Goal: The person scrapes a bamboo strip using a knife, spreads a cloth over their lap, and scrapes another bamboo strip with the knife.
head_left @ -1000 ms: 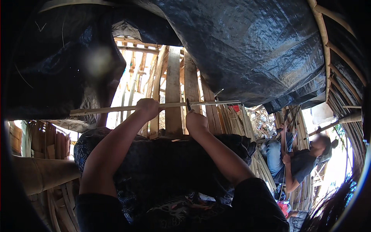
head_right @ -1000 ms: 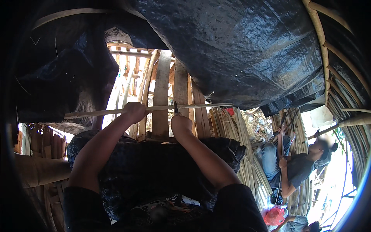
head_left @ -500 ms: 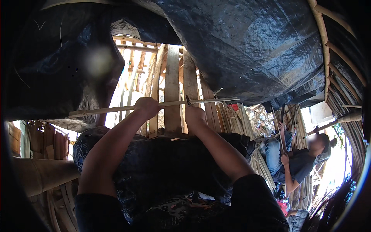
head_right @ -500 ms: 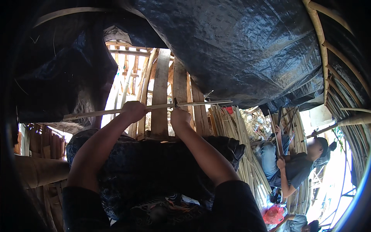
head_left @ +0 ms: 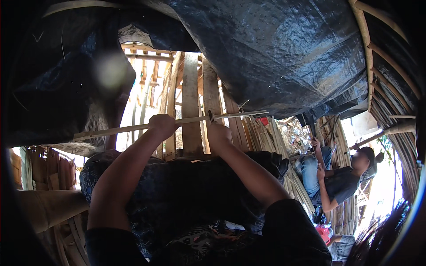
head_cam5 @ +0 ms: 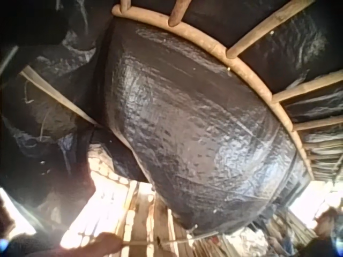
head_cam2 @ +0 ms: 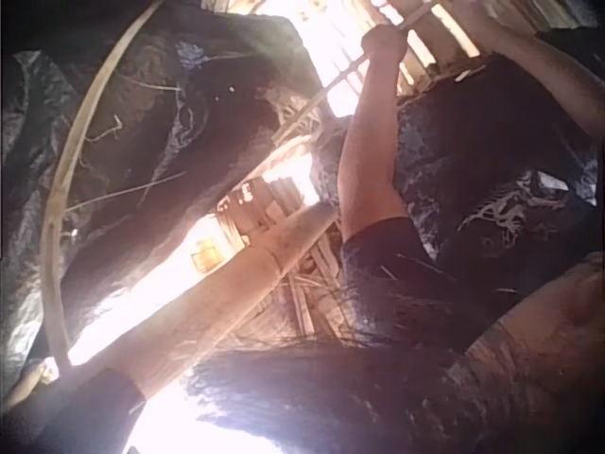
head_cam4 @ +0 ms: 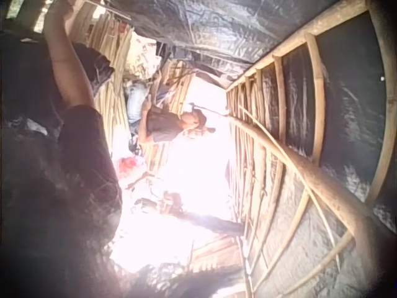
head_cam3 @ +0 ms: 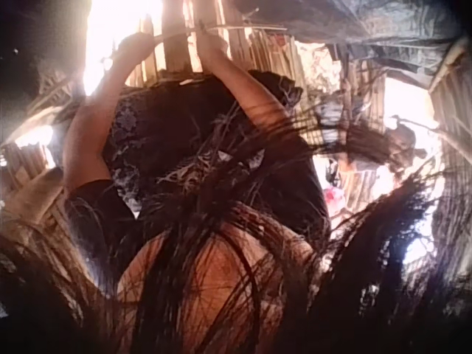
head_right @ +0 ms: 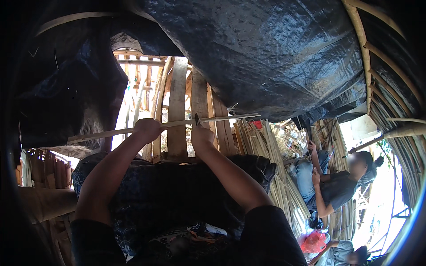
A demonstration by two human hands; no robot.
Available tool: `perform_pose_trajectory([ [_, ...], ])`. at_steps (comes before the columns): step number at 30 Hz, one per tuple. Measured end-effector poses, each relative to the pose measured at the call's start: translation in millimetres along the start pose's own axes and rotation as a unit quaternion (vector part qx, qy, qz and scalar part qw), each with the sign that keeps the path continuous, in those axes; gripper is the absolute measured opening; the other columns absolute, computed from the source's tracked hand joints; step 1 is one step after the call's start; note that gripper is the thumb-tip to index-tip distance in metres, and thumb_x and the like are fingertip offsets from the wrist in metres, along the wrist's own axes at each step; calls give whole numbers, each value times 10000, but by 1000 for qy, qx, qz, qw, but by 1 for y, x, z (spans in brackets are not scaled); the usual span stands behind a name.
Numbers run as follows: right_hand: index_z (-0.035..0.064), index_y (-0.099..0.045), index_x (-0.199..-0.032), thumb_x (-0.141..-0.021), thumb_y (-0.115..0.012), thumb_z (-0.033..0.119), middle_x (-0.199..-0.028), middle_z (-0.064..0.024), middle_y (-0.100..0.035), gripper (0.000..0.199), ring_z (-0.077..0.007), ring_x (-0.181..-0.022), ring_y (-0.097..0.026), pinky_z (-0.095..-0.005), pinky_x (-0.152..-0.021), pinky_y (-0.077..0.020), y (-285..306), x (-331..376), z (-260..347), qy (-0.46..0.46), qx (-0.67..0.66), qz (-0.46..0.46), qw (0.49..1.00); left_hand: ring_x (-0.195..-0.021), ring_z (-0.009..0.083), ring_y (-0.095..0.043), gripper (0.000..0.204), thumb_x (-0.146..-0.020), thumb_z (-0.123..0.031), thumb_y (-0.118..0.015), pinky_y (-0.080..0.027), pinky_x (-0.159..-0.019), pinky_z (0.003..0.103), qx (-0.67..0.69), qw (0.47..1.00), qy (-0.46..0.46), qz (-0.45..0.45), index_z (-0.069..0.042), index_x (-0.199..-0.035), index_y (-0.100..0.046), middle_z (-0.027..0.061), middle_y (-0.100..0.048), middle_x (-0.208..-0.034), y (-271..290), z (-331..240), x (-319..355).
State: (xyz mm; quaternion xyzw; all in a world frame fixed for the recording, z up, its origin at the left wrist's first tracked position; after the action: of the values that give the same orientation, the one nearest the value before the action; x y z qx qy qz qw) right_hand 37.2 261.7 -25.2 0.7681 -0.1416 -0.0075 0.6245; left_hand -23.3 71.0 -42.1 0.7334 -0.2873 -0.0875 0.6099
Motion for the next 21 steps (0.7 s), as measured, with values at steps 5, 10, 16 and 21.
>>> perform_pose_trajectory([
  [5,14,-631,-1003,-879,-526,121,-904,-134,-706,194,-270,-856,-702,-388,-662,-551,-4,19,-8,16,26,12,999,-791,277,-681,515,-927,-538,-459,-537,-681,436,4,1000,0,-7,-90,-911,-711,112,-681,-815,5,-1,4],
  [10,-3,-599,-1048,-856,-543,122,-864,-166,-700,236,-282,-838,-702,-363,-633,-550,11,-6,-24,68,30,45,996,-795,274,-681,521,-929,-541,-454,-540,-683,429,-10,1000,-12,-25,-90,-909,-712,108,-684,-820,3,-2,0],
  [16,39,-619,-1012,-911,-475,209,-856,-172,-696,245,-315,-819,-696,-426,-647,-554,-2,16,-46,37,12,3,999,-805,266,-683,529,-936,-534,-445,-545,-674,414,-11,1000,1,12,-77,-923,-710,109,-685,-830,2,1,-1],
  [21,12,-599,-993,-943,-414,260,-841,-201,-680,313,-354,-817,-678,-477,-726,-532,5,20,-71,20,-66,-30,997,-801,257,-682,519,-936,-530,-450,-543,-672,404,-23,999,15,21,-80,-930,-709,104,-687,-842,6,-11,-2],
])
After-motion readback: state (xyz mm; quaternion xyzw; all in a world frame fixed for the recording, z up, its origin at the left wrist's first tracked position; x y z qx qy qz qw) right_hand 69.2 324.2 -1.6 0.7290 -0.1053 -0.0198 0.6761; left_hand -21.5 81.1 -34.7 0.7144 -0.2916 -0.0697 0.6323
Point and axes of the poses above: each hand's wrist, its own x-axis away from the middle knuckle, its own y-axis out of the back of the hand, z = x × y, the point moved 3 cm from there along -x, towards the middle knuckle
